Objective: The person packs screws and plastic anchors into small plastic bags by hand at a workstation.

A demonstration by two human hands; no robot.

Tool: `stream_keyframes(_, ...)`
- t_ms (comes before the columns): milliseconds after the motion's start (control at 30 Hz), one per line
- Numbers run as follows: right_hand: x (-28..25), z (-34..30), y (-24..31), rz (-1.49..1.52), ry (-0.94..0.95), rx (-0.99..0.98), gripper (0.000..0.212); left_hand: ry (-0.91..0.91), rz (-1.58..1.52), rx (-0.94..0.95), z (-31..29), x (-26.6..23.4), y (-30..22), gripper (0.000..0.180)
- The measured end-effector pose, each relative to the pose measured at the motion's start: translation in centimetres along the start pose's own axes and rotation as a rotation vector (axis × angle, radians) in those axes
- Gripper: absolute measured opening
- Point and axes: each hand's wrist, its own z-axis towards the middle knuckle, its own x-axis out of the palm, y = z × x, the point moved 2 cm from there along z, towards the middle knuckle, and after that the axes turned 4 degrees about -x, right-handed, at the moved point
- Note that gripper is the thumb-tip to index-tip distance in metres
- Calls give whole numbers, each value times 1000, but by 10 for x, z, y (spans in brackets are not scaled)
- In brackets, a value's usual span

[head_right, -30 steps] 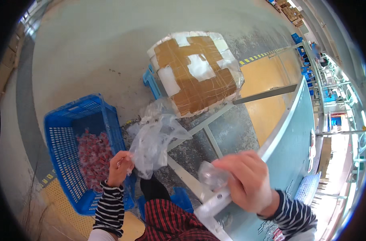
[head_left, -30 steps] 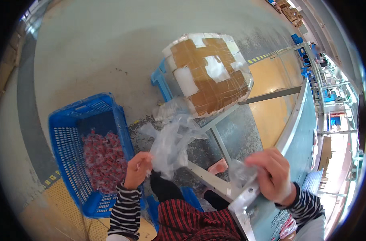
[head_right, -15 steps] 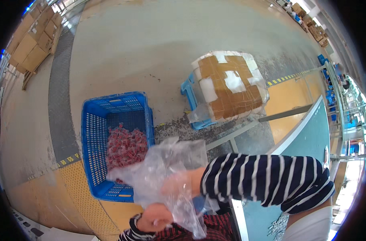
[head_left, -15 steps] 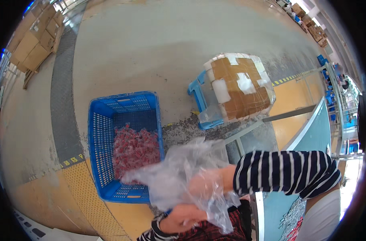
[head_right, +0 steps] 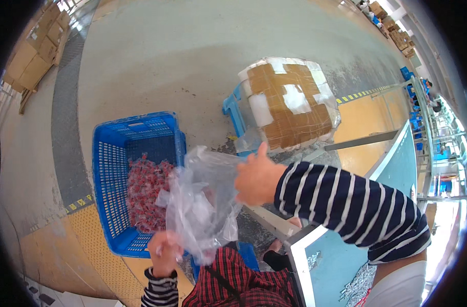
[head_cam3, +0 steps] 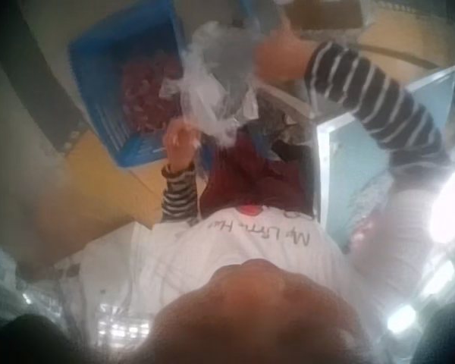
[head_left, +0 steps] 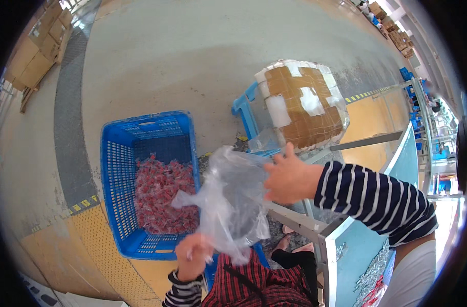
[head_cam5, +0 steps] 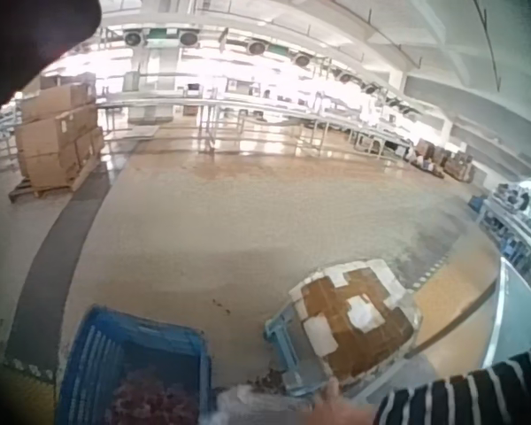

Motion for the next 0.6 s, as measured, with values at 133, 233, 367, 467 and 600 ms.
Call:
stream_keyframes(133, 35, -4, -41, -246, 171, 148, 46, 7, -126, -201, 57, 14, 45, 20)
stream_keyframes(233, 47, -9, -52, -163, 115, 166, 42, 205, -147, -155, 95, 49, 82, 19)
stream_keyframes(367, 44, -47, -56, 35, -314, 117, 32, 357, -196, -113, 132, 104, 85, 16)
stream_keyframes(467, 32, -80, -56, 141, -540, 124, 26, 376, -89, -32, 154, 124, 93, 17)
stream_keyframes(600, 35, -121, -46, 204, -701, 228, 24, 255, 142, 144, 160, 119, 149, 18)
